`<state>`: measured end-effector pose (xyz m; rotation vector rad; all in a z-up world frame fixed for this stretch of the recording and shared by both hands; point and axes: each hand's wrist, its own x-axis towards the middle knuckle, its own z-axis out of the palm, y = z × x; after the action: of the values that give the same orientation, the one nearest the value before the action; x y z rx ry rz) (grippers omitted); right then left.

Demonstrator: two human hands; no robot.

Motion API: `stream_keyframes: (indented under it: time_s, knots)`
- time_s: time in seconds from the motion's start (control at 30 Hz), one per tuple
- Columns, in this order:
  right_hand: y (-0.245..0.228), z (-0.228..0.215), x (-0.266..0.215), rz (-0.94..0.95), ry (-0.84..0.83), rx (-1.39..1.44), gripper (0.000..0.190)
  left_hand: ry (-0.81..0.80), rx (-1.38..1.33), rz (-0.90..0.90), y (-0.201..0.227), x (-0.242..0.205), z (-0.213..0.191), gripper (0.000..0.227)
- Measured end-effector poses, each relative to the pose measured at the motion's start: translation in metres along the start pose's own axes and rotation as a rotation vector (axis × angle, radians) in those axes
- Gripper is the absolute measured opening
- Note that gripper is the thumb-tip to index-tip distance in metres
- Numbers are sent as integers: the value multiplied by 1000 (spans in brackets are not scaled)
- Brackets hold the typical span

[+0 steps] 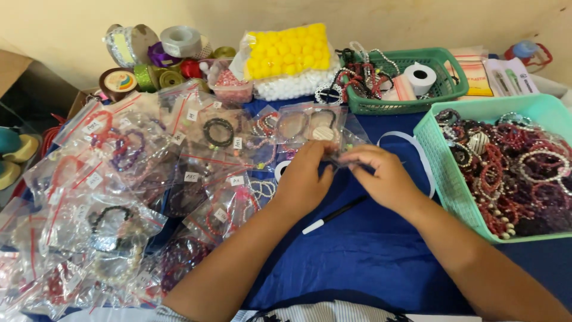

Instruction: Packaging and tagging beaded bracelets for retail sale.

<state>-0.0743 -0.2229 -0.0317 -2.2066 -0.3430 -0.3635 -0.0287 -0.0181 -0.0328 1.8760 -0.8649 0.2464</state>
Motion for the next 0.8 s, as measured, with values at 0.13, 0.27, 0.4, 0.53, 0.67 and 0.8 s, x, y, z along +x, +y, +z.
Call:
stream_keyframes:
  time_s: [0.13,0.27,0.4,0.53,0.67,0.8]
  knots:
    - [-5,-1,-9,-32,-67,-65,23,-94,129,-30,7,-3,-7,28]
    - [-5,-4,-14,-152,-212,-105,20,-128,194,20,0,-4,-3,31]
    - [-17,-11,-12,-297,-367,-87,24,-133,187,50,-2,-6,-1,30]
    - [-16,-10,-12,-301,-443,-117,31,-155,167,24,-11,-7,4,22]
    - [-11,-9,-15,-370,-449,-204,22,-140,158,28,-15,-8,6,21]
    - [-13,-9,-12,-401,-447,-306,19,-106,146,10,-19,-9,7,22]
